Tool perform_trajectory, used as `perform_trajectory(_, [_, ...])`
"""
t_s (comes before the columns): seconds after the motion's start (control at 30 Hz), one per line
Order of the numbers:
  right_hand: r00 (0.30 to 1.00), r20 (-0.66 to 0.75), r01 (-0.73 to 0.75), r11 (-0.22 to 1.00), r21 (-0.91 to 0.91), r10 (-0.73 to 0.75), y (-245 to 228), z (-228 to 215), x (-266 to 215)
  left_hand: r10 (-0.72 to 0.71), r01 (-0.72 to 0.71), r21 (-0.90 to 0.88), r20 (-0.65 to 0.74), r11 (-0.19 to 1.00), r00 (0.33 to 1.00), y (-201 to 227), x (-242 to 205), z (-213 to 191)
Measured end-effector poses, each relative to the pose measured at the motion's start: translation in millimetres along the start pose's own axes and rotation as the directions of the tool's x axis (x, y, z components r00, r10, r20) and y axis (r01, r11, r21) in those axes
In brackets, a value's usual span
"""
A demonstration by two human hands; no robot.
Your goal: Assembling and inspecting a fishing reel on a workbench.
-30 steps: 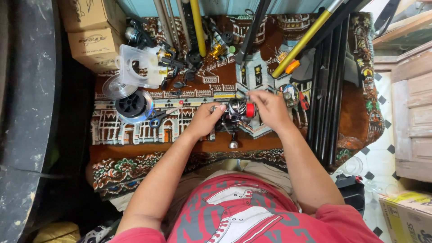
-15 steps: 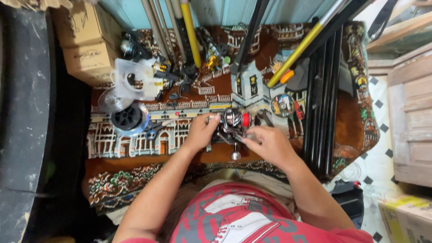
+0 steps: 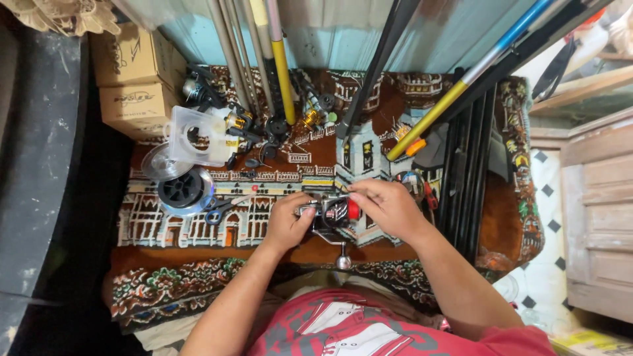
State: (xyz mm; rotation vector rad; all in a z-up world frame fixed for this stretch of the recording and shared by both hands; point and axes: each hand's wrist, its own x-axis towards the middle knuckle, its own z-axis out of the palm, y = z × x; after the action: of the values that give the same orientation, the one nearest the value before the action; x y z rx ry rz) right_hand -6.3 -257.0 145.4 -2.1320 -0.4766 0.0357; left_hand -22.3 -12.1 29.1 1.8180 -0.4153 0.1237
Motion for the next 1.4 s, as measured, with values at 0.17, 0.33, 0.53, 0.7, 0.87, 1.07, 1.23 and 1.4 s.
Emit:
perform_trajectory(0.17, [0.995, 0.062, -0.081, 0.996, 0.035, 0.079, 25, 7, 5, 0.044, -0.043, 0.028, -0.037, 0.999, 0.998, -4, -6, 1])
perform_trajectory(0.33, [0.980, 0.004, -0.196, 0.965, 0.175, 0.198, 45, 32, -8, 0.076, -0.076, 0.002, -0.028, 0.997, 0.997, -1, -7, -2])
perform_trajectory(0.53, [0.948, -0.090, -0.270, 0.920, 0.284, 0.306, 50, 55, -30, 0.125, -0.130, -0.052, -0.089, 0.990, 0.988, -4, -6, -1])
perform_trajectory(0.7, [0.951, -0.054, -0.285, 0.933, 0.221, 0.304, 69, 64, -60, 0.139, -0.147, -0.049, -0.137, 0.988, 0.981, 0, -6, -2])
perform_trajectory(0.87, [0.936, -0.045, -0.330, 0.913, 0.241, 0.350, 61, 67, -70, 0.156, -0.164, -0.046, -0.142, 0.985, 0.978, -1, -8, 0])
perform_trajectory(1.07, [0.925, -0.052, -0.341, 0.881, 0.327, 0.377, 56, 79, -75, 0.153, -0.158, -0.020, -0.158, 0.987, 0.976, 4, -9, 0])
perform_trajectory(1.23, [0.903, -0.053, -0.382, 0.855, 0.352, 0.425, 47, 76, -73, 0.170, -0.175, -0.022, -0.164, 0.984, 0.972, 6, -5, 0])
perform_trajectory(1.4, [0.910, -0.105, -0.367, 0.897, 0.247, 0.401, 58, 80, -76, 0.167, -0.172, -0.021, -0.167, 0.985, 0.972, 10, -4, -1])
